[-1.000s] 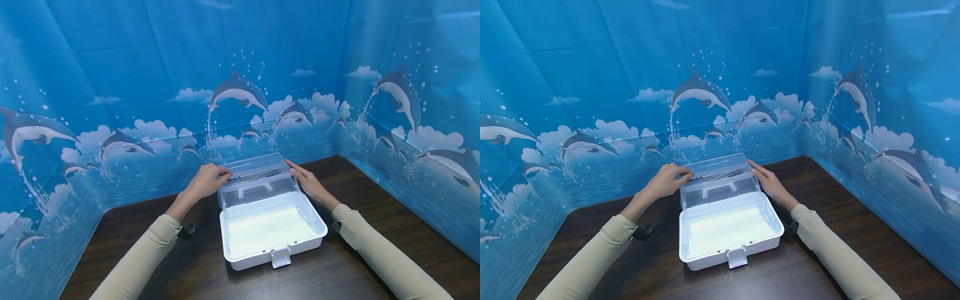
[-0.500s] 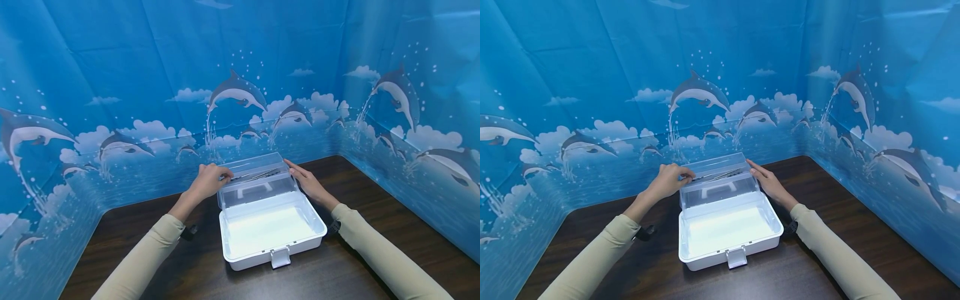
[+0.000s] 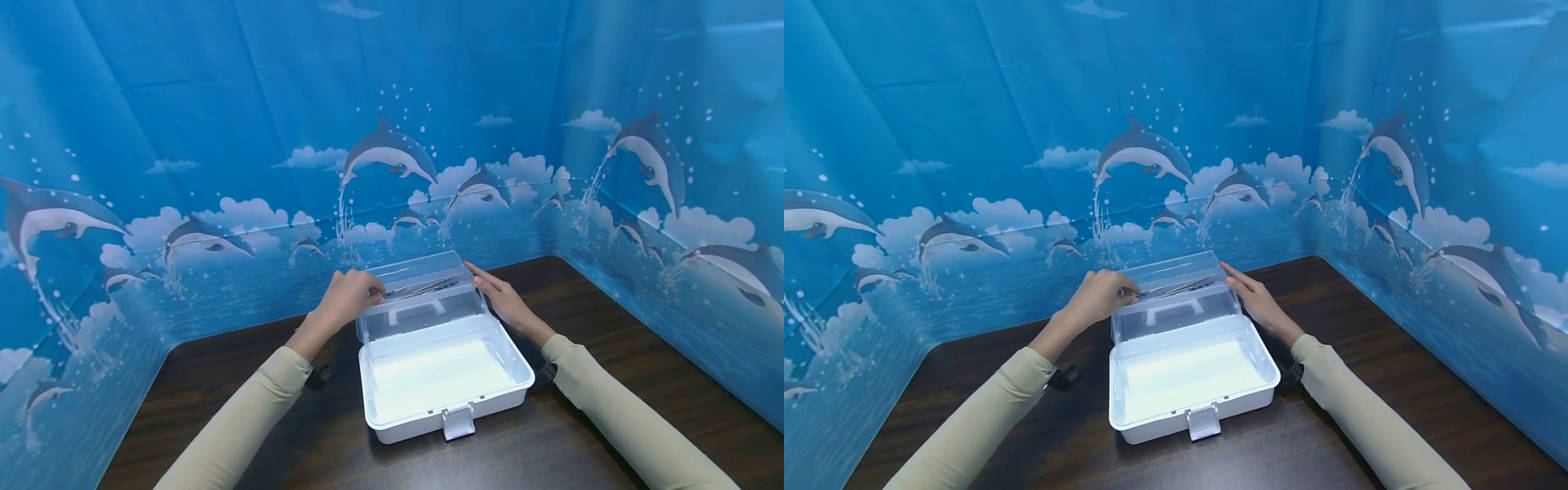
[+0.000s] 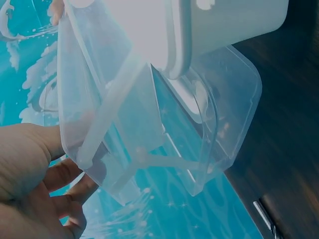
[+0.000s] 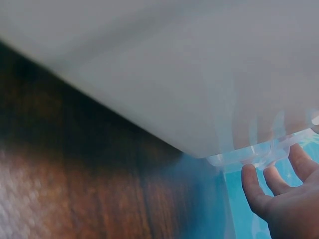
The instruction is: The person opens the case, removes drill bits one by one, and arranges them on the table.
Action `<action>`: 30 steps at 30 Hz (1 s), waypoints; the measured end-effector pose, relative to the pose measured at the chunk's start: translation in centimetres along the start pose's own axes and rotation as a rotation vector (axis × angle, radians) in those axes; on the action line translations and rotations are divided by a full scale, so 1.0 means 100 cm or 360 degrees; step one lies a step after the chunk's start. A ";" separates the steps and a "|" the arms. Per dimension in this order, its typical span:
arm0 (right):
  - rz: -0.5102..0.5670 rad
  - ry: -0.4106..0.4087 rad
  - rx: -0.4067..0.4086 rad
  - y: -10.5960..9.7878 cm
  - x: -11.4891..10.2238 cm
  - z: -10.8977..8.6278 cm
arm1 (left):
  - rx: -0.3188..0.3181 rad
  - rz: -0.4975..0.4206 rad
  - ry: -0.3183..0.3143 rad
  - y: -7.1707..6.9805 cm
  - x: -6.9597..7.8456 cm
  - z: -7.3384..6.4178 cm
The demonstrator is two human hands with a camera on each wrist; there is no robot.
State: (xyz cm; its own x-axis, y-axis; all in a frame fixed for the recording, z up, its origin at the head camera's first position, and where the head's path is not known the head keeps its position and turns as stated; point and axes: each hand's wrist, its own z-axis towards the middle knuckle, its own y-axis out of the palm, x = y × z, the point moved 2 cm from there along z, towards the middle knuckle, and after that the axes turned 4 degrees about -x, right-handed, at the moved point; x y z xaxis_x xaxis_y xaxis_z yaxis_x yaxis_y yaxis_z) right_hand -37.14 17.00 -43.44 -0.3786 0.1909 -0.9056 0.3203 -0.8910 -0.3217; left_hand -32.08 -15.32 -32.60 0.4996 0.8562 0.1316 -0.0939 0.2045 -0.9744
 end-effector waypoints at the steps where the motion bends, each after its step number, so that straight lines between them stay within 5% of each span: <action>1: -0.0004 0.0004 0.0001 0.000 0.000 0.000 | -0.0012 0.0000 0.0000 0.001 0.000 0.000; 12: -0.0016 0.0011 -0.0003 0.000 0.002 0.001 | -0.0097 -0.0135 -0.0031 0.001 0.004 0.003; 18: 0.0004 0.0000 0.0006 0.000 0.001 0.002 | -0.0116 -0.0220 0.0047 -0.001 0.003 0.005; 30: 0.0012 0.0005 -0.0018 0.001 0.000 0.000 | -0.0081 -0.0280 0.0041 -0.001 -0.003 0.004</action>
State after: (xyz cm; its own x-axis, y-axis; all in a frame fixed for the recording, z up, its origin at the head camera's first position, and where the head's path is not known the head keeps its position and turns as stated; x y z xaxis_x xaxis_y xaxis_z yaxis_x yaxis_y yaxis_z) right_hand -37.14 16.91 -43.45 -0.3736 0.1856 -0.9088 0.3326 -0.8878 -0.3181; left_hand -32.57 -15.39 -32.46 0.5266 0.7967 0.2967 0.0404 0.3252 -0.9448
